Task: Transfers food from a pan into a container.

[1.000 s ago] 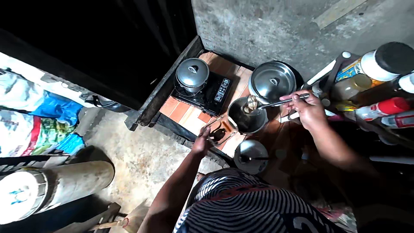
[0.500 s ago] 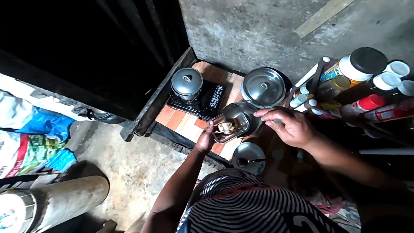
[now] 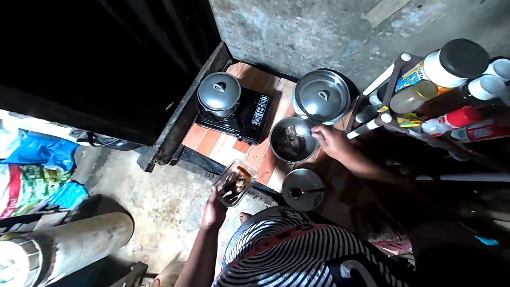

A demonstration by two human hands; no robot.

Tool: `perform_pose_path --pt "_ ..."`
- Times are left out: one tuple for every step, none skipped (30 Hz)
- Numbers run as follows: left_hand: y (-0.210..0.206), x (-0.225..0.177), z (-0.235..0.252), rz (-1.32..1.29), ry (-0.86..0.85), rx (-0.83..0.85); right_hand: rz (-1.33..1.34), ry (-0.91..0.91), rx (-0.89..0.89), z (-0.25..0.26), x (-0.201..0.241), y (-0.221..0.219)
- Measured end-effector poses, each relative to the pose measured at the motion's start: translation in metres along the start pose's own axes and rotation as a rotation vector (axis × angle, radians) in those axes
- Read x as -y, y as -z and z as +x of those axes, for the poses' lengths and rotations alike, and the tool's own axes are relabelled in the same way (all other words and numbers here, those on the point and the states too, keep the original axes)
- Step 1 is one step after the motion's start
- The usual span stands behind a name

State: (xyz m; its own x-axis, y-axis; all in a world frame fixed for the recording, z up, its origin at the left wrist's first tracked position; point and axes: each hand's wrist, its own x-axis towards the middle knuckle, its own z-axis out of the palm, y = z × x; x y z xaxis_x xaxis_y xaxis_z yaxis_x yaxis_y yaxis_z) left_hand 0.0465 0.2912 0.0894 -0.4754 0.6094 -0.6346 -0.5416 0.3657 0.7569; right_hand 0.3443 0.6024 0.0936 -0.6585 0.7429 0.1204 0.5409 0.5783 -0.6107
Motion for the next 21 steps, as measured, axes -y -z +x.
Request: perform_pose_path --pt "0.012 0.004 -0.009 -0.009 0.004 -0.029 -0.088 -0.015 0.079 -0.001 -0.005 -0.014" --pt "0.021 0.008 -0.019 -0.024 0.004 -0.067 -0.17 -0.015 0.147 -0.002 -0.011 -0.028" --pt "0.028 0.011 -0.03 -0.046 0.003 -0.112 -0.234 -0.006 0.209 -0.003 -0.018 -0.04" --pt "0.033 0.014 -0.04 -0.071 0.006 -0.155 -0.289 0.0 0.264 -0.002 -0.023 -0.051" --pt "0.039 0.017 -0.05 -0.087 0.009 -0.193 -0.325 0.0 0.308 -0.001 -0.027 -0.059" --pt "0.044 0.021 -0.059 -0.095 0.009 -0.222 -0.346 -0.008 0.337 0.001 -0.03 -0.066" --pt "0.05 0.024 -0.067 -0.101 0.005 -0.238 -0.363 -0.011 0.353 0.003 -0.032 -0.073" --pt "0.054 0.028 -0.075 -0.118 -0.001 -0.256 -0.383 -0.02 0.391 0.006 -0.032 -0.079" --pt "0.058 0.03 -0.083 -0.131 -0.002 -0.277 -0.402 -0.019 0.423 0.008 -0.033 -0.085" --pt "0.059 0.03 -0.09 -0.139 0.0 -0.302 -0.41 -0.021 0.466 0.009 -0.033 -0.091" --pt "0.06 0.031 -0.096 -0.146 0.003 -0.328 -0.407 -0.02 0.5 0.01 -0.034 -0.097" --pt "0.06 0.031 -0.1 -0.151 0.003 -0.351 -0.39 -0.017 0.502 0.011 -0.036 -0.101" --pt "0.061 0.032 -0.104 -0.158 0.0 -0.369 -0.357 -0.024 0.471 0.011 -0.04 -0.104" --pt "0.063 0.033 -0.108 -0.167 -0.005 -0.371 -0.316 -0.042 0.407 0.01 -0.044 -0.107" --pt "0.065 0.034 -0.111 -0.178 -0.016 -0.373 -0.27 -0.083 0.327 0.01 -0.048 -0.107" --pt "0.066 0.035 -0.114 -0.187 -0.029 -0.378 -0.224 -0.13 0.24 0.009 -0.051 -0.106" --pt "0.068 0.037 -0.115 -0.202 -0.041 -0.387 -0.175 -0.185 0.168 0.009 -0.055 -0.105" --pt "0.07 0.039 -0.117 -0.213 -0.045 -0.395 -0.132 -0.247 0.113 0.009 -0.059 -0.105" --pt "0.07 0.039 -0.118 -0.228 -0.051 -0.397 -0.075 -0.311 0.064 0.009 -0.063 -0.106" --pt "0.07 0.04 -0.119 -0.239 -0.055 -0.405 0.0 -0.388 0.019 0.01 -0.066 -0.106" --pt "0.071 0.04 -0.119 -0.24 -0.051 -0.416 0.081 -0.479 -0.01 0.014 -0.068 -0.106"
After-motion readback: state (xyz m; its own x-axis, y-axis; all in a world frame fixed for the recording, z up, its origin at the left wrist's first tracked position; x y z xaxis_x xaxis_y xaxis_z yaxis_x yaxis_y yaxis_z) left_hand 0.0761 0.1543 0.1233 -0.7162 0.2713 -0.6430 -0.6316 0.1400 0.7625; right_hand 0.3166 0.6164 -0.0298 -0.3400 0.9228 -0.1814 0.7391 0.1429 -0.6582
